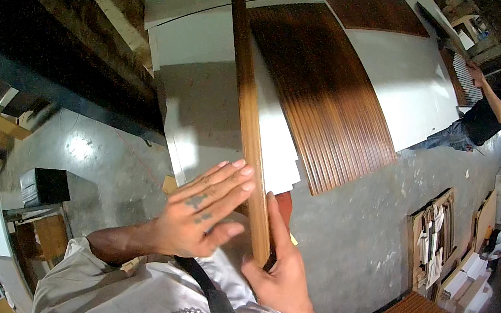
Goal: The person sands a long, grooved wooden plank using a sanding block held in their right hand. They move the block along the length of the plank, flip it over to sand the other side, and inspect the surface with their hands.
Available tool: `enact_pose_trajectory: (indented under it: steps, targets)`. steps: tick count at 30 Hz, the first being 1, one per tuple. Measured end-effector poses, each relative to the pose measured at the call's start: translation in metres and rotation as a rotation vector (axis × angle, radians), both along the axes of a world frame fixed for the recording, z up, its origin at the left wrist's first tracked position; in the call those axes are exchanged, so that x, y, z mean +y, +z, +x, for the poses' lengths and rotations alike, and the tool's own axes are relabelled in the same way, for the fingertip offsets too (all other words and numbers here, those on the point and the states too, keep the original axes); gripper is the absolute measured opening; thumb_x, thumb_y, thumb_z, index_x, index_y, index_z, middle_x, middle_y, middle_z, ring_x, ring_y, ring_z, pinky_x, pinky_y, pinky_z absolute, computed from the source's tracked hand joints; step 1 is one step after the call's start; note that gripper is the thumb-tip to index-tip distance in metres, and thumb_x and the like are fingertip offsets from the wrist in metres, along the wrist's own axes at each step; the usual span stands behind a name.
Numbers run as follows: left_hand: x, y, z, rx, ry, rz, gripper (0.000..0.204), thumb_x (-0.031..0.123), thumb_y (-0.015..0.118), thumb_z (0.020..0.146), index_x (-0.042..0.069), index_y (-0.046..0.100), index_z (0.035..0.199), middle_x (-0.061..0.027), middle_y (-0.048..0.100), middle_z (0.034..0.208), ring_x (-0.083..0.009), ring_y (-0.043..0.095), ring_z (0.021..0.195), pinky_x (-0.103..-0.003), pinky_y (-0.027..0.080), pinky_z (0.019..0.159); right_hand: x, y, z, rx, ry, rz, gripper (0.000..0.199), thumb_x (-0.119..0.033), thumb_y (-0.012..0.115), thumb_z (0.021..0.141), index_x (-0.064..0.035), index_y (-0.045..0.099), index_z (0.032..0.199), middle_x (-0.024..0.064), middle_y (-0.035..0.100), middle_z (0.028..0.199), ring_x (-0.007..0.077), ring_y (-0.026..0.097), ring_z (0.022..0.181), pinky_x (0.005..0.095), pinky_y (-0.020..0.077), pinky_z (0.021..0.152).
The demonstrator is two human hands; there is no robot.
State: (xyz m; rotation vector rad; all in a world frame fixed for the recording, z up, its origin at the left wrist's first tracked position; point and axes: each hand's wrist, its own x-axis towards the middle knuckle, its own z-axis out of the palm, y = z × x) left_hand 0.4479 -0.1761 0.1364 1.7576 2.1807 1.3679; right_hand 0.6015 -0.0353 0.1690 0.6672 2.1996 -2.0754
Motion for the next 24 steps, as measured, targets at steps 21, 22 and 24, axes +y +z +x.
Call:
enact_pose_trajectory:
  steps: [21, 22, 24]
  targets:
    - [0.062, -0.04, 0.007, -0.643, 0.254, 0.344, 0.07, 0.034, 0.044, 0.108, -0.008, 0.016, 0.156, -0.0252, 0.022, 0.163, -0.031, 0.024, 0.15, -0.036, 0.022, 0.12, 0.001, 0.014, -0.005, -0.131, 0.175, 0.222, 0.093, 0.005, 0.053, 0.078, 0.0041, 0.005, 0.158, 0.0299, 0.026, 0.158, 0.0405, 0.032, 0.147, 0.0409, 0.0286, 0.118]
    - [0.063, -0.039, 0.006, -0.644, 0.261, 0.351, 0.069, 0.032, 0.044, 0.108, -0.008, 0.016, 0.156, -0.0277, 0.021, 0.162, -0.0335, 0.023, 0.151, -0.038, 0.022, 0.12, 0.0, 0.014, -0.004, -0.128, 0.183, 0.233, 0.093, 0.005, 0.053, 0.078, 0.004, 0.005, 0.158, 0.0299, 0.026, 0.158, 0.0407, 0.032, 0.146, 0.0413, 0.0289, 0.118]
    - [0.066, -0.04, 0.003, -0.64, 0.303, 0.36, 0.067, 0.034, 0.044, 0.108, -0.007, 0.02, 0.156, -0.0267, 0.025, 0.161, -0.0327, 0.027, 0.149, -0.037, 0.024, 0.119, 0.002, 0.01, -0.002, -0.086, 0.183, 0.249, 0.093, 0.004, 0.054, 0.078, 0.0038, 0.006, 0.158, 0.03, 0.027, 0.158, 0.0404, 0.032, 0.147, 0.0407, 0.0294, 0.118]
